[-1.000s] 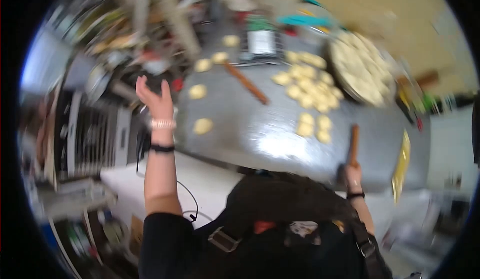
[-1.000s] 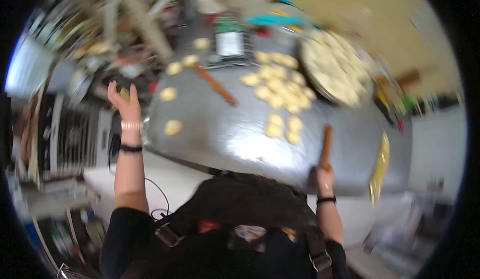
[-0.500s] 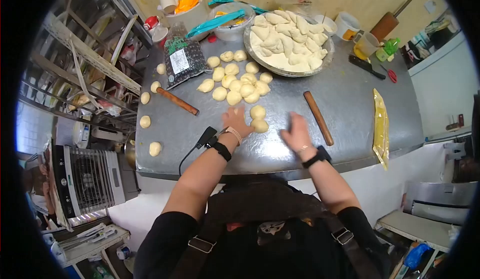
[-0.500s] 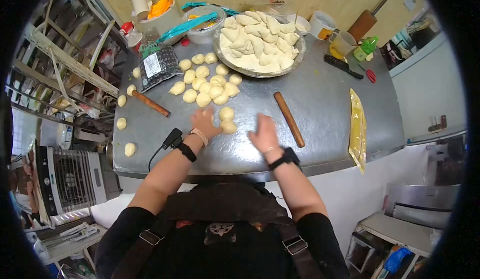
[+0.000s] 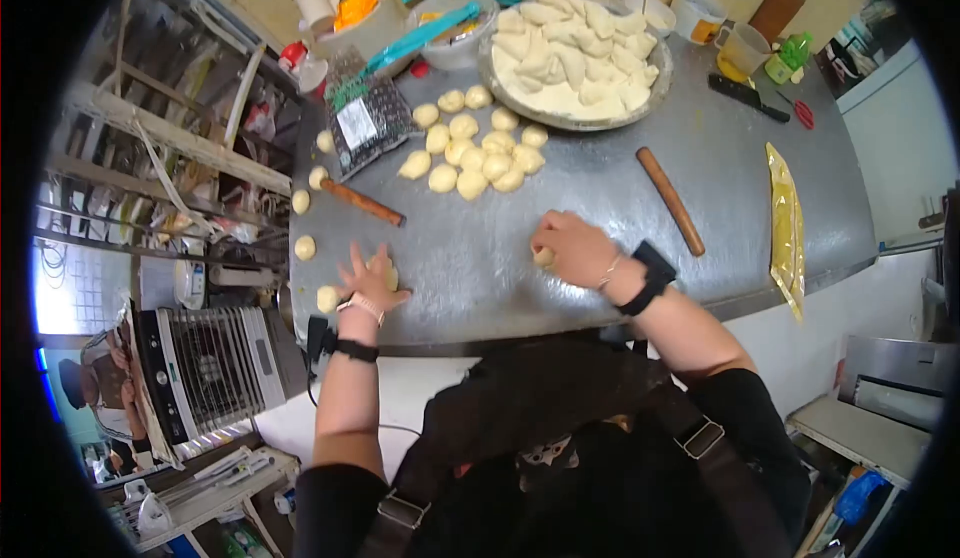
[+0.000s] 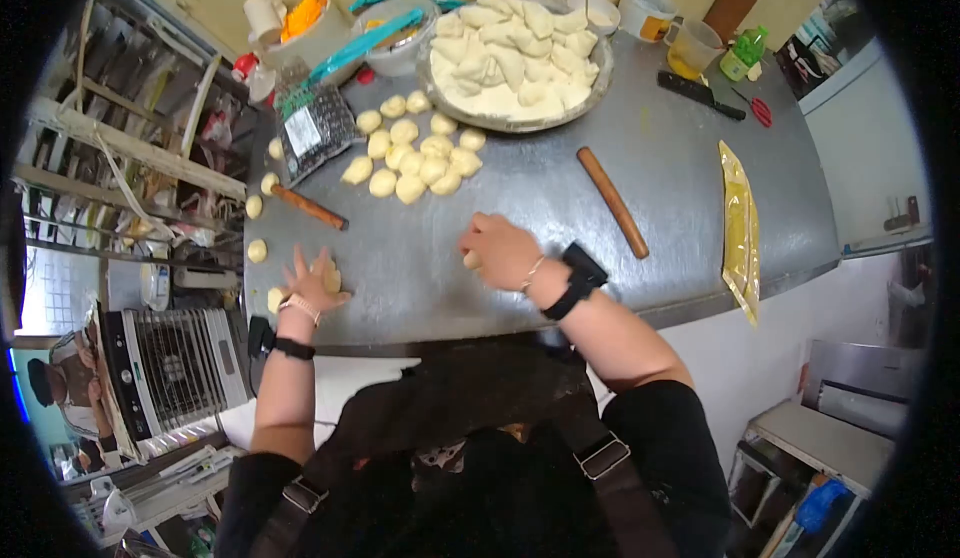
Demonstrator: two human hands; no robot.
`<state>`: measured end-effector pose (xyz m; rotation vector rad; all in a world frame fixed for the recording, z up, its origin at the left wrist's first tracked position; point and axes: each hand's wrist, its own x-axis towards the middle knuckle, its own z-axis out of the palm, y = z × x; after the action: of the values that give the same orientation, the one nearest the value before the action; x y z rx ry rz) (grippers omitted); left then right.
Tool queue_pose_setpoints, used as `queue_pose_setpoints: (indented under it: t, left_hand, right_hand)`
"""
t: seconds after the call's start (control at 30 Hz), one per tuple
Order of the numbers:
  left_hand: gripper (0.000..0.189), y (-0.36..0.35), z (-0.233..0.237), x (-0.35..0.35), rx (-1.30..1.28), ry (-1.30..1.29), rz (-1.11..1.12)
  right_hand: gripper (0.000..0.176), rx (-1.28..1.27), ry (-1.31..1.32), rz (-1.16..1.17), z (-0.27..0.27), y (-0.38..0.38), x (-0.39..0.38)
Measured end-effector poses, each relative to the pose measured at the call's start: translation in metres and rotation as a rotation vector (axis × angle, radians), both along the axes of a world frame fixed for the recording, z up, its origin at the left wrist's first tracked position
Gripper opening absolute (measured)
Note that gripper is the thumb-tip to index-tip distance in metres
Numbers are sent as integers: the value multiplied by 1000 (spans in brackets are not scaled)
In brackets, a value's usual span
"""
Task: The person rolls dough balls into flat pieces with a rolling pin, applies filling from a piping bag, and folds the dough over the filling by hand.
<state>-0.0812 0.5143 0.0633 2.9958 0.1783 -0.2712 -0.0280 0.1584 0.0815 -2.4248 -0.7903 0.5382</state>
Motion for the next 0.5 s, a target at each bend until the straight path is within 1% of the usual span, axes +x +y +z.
queue_pose_setpoints:
  t: [0.03,0.07,0.1,0.13,0.17,0.2,0.23,0.33,0.37,0.4,0.43,0.47,0.5]
  left_hand:
    - [76,-26,26,5,107,-23,-31]
    - [85,-51,37,18,212,-55,-70]
    - [93,-67,18,30,17,-93,-268]
    - [102,-85,-14,43,-185,-134,-466]
    - [104,-110,-48,57,-599,-96,-639]
    - [103,-141,-71,64,-719,-87,-705]
    - [102,-168,-84,70,-837,-78,-771]
    - [92,-209,-95,72,-757,-35,-834]
    - [85,-212,-96,74,-779,19,-799]
    - [79,-210,-98,74,-796,75,-760]
    - [72,-208,-101,78,-811,127,-714]
    - [64,-197,-104,85,-840,117,-799]
    - [55,-179,-108,90,-865,110,-875]
  right_hand:
    - [54,-16,-102,99,-13,-12,3]
    - [62,-34,-210,191,-36,-27,7]
    - [70,-53,-313,277,-53,-37,6]
    - [76,20,-223,210,-61,-42,4]
    - [82,92,-142,143,-65,-46,4]
    - [89,163,-70,75,-70,-50,7]
    - [93,253,-229,-101,-83,-53,2]
    - [91,246,-236,-447,-96,-44,-20]
    - [87,174,-124,-439,-99,-40,-22]
    - [83,190,-235,-512,-110,-36,-25]
    - [69,279,-92,-604,-111,-34,-28]
    - [56,370,57,-683,-110,-35,-27]
    - [48,384,66,-627,-107,-44,-23]
